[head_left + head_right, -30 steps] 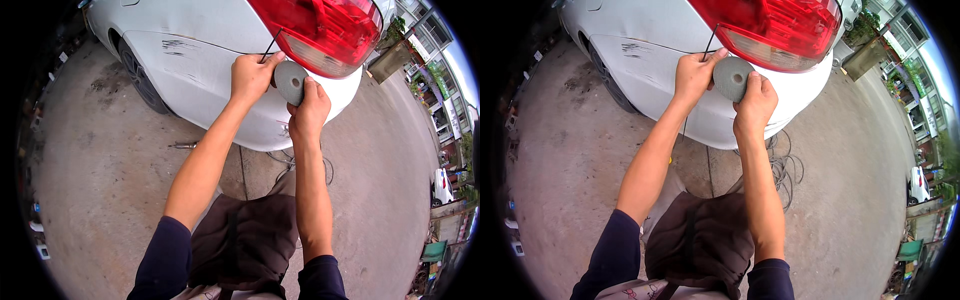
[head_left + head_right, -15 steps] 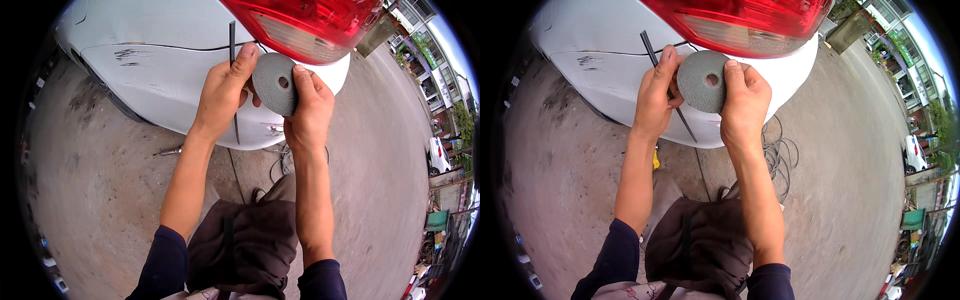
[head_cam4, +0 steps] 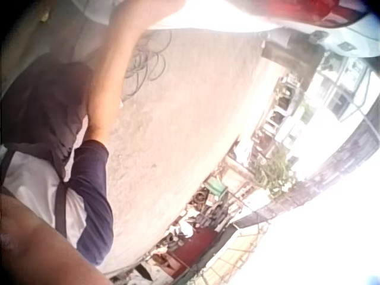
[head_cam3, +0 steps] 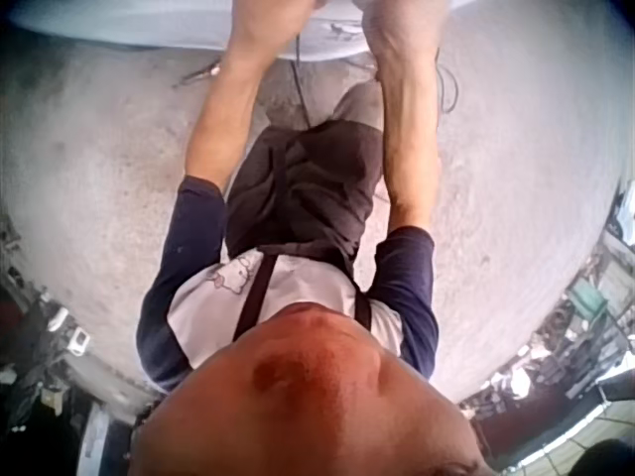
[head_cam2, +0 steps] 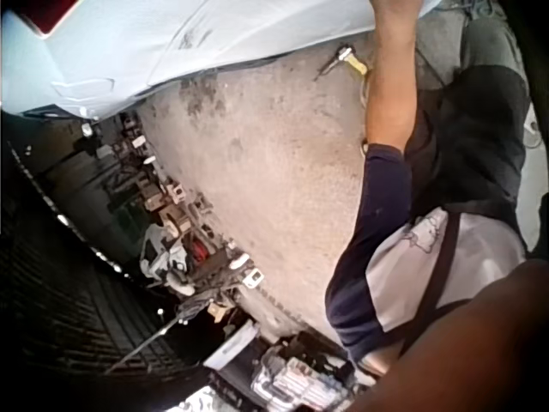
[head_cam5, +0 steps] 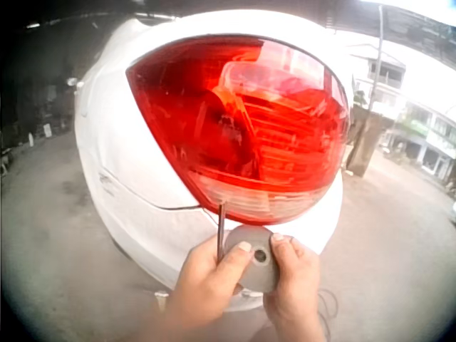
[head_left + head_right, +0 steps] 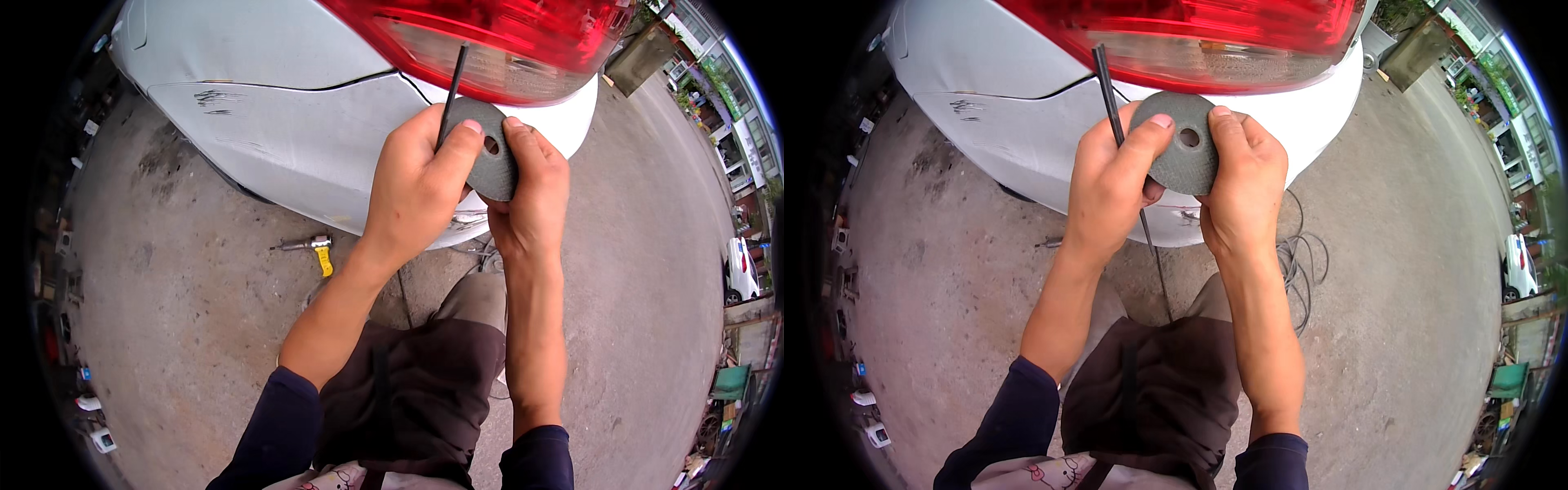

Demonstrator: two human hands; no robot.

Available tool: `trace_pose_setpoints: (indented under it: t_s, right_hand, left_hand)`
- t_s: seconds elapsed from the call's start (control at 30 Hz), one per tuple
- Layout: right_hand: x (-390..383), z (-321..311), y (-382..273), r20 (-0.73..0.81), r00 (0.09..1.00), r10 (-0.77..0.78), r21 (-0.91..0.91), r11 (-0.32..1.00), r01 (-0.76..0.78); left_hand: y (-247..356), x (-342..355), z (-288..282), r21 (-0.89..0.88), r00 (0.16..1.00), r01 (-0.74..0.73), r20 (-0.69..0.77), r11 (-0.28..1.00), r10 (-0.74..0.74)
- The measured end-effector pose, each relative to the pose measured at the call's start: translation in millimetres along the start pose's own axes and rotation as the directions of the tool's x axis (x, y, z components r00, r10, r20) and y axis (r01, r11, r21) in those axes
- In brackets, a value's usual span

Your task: The person uses a heat gun and a metal rod to work on a damaged area of a white car's rear bumper. They repeatedly heat the plastic and press the rod into the gap to adjust the fit.

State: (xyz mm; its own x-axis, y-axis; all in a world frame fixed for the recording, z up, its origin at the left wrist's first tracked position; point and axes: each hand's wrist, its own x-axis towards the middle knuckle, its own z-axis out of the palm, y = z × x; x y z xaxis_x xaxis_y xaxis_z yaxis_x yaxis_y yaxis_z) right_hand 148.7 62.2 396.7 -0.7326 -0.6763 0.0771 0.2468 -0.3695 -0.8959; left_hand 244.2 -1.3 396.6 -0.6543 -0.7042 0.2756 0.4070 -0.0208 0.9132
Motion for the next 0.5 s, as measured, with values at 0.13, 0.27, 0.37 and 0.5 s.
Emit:
trace_pose_setpoints:
  t_s: [0.13,0.27,0.37,0.5]
  right_hand:
    - [-2.8,7.8,-5.8,-0.011,1.0,0.005,-0.024,1.0,-0.006]
    - [-3.8,14.3,-7.6,-0.034,0.999,0.004,-0.03,1.0,-0.005]
    - [-3.2,13.9,-9.3,-0.033,0.999,0.01,-0.066,0.998,-0.012]
    - [-0.3,3.6,-9.3,-0.053,0.999,0.002,-0.251,0.968,-0.015]
  left_hand:
    - [4.2,-1.0,-2.0,-0.133,0.998,0.061,0.001,0.989,-0.061]
    - [1.2,-0.8,-3.8,-0.152,0.999,0.041,-0.008,0.987,-0.043]
    - [4.1,-0.2,-4.2,-0.151,0.998,0.052,-0.012,0.987,-0.055]
    - [1.8,2.1,-1.8,-0.082,0.999,0.019,-0.04,0.996,-0.022]
